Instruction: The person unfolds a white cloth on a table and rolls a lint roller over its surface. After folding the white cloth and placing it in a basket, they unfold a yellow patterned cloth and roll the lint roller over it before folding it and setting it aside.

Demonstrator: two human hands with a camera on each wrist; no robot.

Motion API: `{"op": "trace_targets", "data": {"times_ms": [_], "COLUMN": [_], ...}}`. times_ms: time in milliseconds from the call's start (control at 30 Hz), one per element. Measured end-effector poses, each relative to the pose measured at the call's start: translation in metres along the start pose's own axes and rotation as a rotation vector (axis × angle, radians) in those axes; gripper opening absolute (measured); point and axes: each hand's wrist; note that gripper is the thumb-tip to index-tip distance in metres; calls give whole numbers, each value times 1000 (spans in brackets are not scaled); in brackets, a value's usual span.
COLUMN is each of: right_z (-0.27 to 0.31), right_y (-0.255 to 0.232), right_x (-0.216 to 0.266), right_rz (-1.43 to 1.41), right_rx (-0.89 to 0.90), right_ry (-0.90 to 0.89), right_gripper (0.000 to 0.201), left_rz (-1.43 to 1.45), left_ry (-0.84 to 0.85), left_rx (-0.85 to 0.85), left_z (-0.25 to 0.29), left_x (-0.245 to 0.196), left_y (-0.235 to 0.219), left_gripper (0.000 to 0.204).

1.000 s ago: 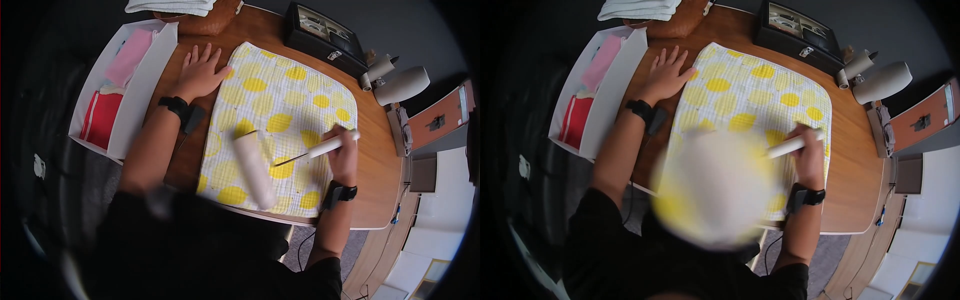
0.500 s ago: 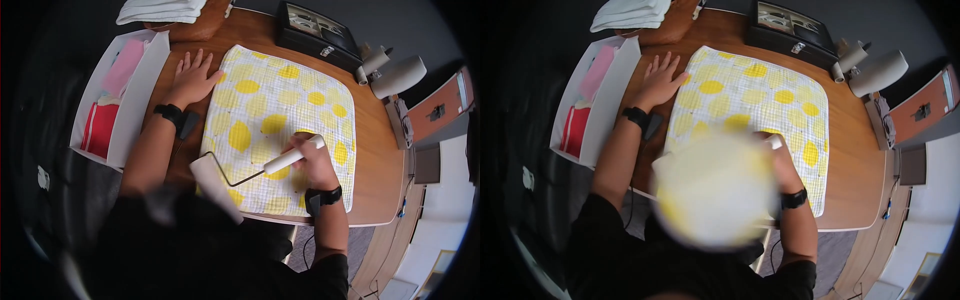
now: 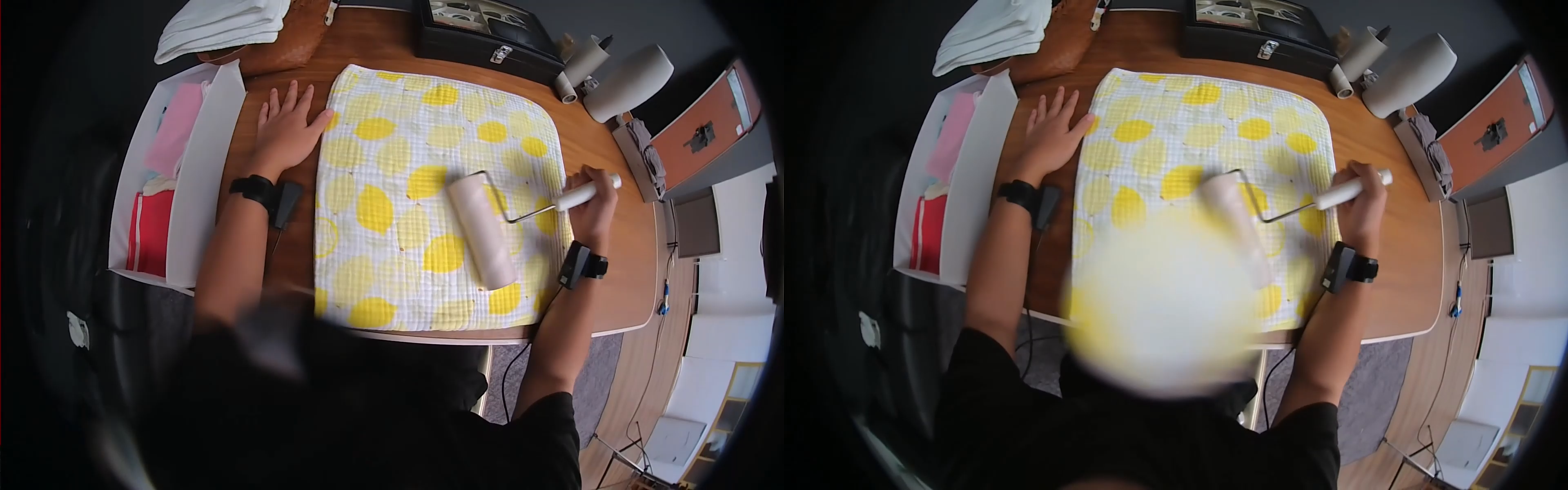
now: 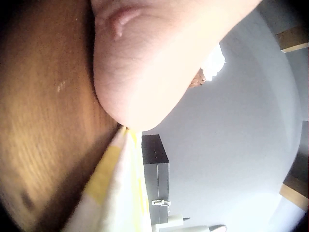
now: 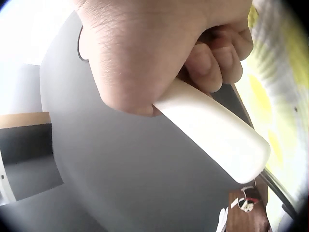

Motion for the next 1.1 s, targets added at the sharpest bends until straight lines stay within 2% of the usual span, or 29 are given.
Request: {"op": "trace_targets", "data": {"times_ms": [33, 100, 133, 200, 233, 267, 367, 400, 467, 500, 567, 633, 733, 767, 900, 967, 1000, 1033, 1100], "right_z": [8, 38, 49, 66, 70, 62, 51, 54, 24, 8, -5, -15, -7, -3, 32, 59, 65, 70, 60], "right_y": [7, 51, 58, 74, 82, 77, 54, 47, -6, -27, -50, -72, -59, -51, 10, 51, 70, 80, 64], "right_x": [-1, -9, -20, -24, -14, -10, -14, -5, 4, 15, 23, 26, 28, 27, 4, -5, 9, 9, 7], "right_rz": [20, 173, 347, 492, 457, 555, 566, 560, 494, 455, 232, 23, 6, 5, 285, 309, 406, 473, 428], "right_rx": [81, 56, 161, 357, 443, 571, 419, 262, 229, 345, 267, 202, 203, 304, 467, 567, 743, 710, 747], "right_ry": [45, 37, -50, 54, 245, 292, 167, 99, 58, 16, -47, -67, -87, -59, -50, 37, 155, 196, 169], "right_gripper": [27, 23, 23, 28, 33, 36, 33, 33, 31, 25, 20, 27, 29, 27, 26, 26, 26, 28, 26], "left_rz": [-10, -11, -13, -13, -14, -15, -2, 15, 24, 29, 29, 24, 10, 8, 4, 3, 3, 4, 10], "left_ry": [0, 8, 14, 10, 8, 6, 5, 5, 8, 8, 10, 14, 15, 13, 12, 10, 10, 13, 14], "left_rx": [1, -13, -15, -9, -9, -3, 3, 4, 2, 1, -1, -7, -16, -14, -8, -3, -3, -2, 1], "left_z": [0, -2, -2, -3, -5, -5, -6, -6, -4, -3, -3, -3, -7, -7, -7, -6, -7, -7, -8], "left_x": [1, 4, 5, 6, 6, 7, 7, 7, 6, 6, 6, 7, 10, 9, 8, 8, 8, 8, 10], "left_y": [2, 4, 6, 8, 8, 8, 8, 8, 6, 5, 4, 7, 12, 11, 10, 10, 9, 9, 10], "left_gripper": [86, 87, 87, 88, 89, 90, 90, 91, 91, 91, 91, 91, 91, 91, 90, 89, 89, 89, 89]}}
Point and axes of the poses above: each hand's wrist, its own z-axis away from the middle knuckle, its own y-axis out of the palm, x = y × z, and after that the axes turned 1 degree about z, right-handed
